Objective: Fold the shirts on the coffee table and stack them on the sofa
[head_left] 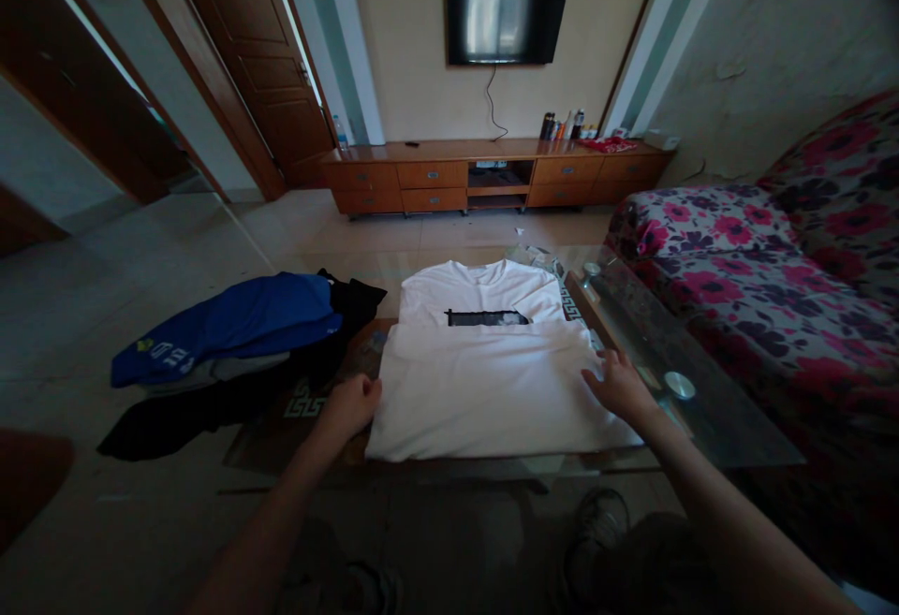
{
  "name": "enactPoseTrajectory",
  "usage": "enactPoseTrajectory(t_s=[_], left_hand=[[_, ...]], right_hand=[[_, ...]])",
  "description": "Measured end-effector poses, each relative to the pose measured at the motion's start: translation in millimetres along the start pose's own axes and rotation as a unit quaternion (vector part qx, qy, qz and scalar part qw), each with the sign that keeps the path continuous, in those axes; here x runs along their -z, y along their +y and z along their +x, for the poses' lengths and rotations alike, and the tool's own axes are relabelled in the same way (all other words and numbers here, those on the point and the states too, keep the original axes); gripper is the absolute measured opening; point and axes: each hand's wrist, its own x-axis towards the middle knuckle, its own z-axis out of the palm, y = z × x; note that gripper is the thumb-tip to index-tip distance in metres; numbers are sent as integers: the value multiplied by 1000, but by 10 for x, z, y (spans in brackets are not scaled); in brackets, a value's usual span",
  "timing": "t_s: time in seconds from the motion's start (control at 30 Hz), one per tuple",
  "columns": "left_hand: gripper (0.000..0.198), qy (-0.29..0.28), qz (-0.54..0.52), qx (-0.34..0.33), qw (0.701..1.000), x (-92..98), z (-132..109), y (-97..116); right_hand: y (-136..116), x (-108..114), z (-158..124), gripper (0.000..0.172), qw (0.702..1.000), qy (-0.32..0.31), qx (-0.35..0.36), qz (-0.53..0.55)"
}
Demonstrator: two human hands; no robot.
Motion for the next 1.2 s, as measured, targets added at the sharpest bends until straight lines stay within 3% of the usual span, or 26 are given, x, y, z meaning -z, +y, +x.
enactPoseTrajectory(t_s=[0.1, 0.17, 0.33, 0.5, 0.67, 0.77, 0.87, 1.03, 1.1, 1.2], left_hand=[[45, -100, -25, 32, 994, -27, -176, -105], [48, -115, -31, 27, 992, -80, -266, -146], [45, -124, -48, 41, 990, -120, -406, -195], [51, -162, -101, 25, 981, -39, -508, -196], [45, -113, -196, -5, 974, 62, -523, -126], [48, -97, -285, -25, 953, 88, -525, -99], [59, -154, -368, 34, 916, 66, -546, -119], [64, -232, -432, 99, 866, -23, -571, -196], [64, -242, -415, 117, 869, -56, -568, -209], [57, -232, -343, 135, 900, -75, -554, -214]], right_hand=[[258, 44, -25, 54, 992, -119, -30, 13], [393, 73, -41, 51, 983, -176, -48, 12], [524, 241, -66, 41, 967, -244, -41, 67], [579, 365, -141, 53, 939, -253, -46, 228], [701, 356, -212, 64, 915, -338, -23, 221], [725, 408, -240, 69, 907, -335, -9, 255], [715, 505, -285, 70, 896, -321, -9, 306], [716, 524, -330, 64, 881, -371, -33, 292], [752, 449, -300, 59, 882, -388, -43, 263], [846, 321, -228, 46, 894, -390, -56, 212]])
